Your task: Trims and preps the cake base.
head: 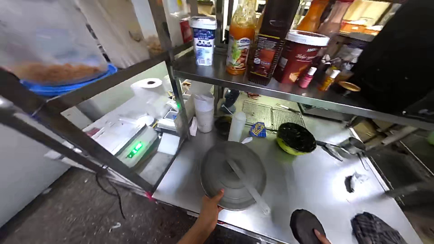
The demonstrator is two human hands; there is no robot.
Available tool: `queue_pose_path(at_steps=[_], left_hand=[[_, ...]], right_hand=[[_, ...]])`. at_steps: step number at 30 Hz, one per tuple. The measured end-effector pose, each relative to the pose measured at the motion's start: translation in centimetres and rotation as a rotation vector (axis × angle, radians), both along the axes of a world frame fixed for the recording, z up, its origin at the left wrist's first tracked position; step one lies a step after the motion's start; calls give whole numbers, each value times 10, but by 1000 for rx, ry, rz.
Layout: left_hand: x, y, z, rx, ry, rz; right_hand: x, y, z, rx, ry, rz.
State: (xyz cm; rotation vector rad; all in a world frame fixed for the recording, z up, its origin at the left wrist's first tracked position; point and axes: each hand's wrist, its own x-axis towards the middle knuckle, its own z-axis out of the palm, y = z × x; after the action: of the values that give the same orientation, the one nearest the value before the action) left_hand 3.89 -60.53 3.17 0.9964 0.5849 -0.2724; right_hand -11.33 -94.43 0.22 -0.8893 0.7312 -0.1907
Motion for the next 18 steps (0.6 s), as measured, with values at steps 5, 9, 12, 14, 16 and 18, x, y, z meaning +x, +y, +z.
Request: queue_pose_path(at_steps=[5, 9, 12, 14, 16, 18], left_hand=[[-28, -93, -1, 5, 1, 88], [-53, -165, -6, -48, 78, 114], [-85, -215, -17, -105, 40, -382], [-79, -245, -17, -168, -53, -583], [-62, -271, -4, -254, -60, -535], [-50, -290, 7, -331, -37, -447]], right_hand=[[43, -77, 34, 6, 19, 59], [64, -117, 46, 48, 0, 89], [78, -137, 46, 88, -9, 113], [86, -147, 45, 102, -13, 128], [93, -154, 47, 101, -10, 147], [102, -159, 51, 74, 1, 168]])
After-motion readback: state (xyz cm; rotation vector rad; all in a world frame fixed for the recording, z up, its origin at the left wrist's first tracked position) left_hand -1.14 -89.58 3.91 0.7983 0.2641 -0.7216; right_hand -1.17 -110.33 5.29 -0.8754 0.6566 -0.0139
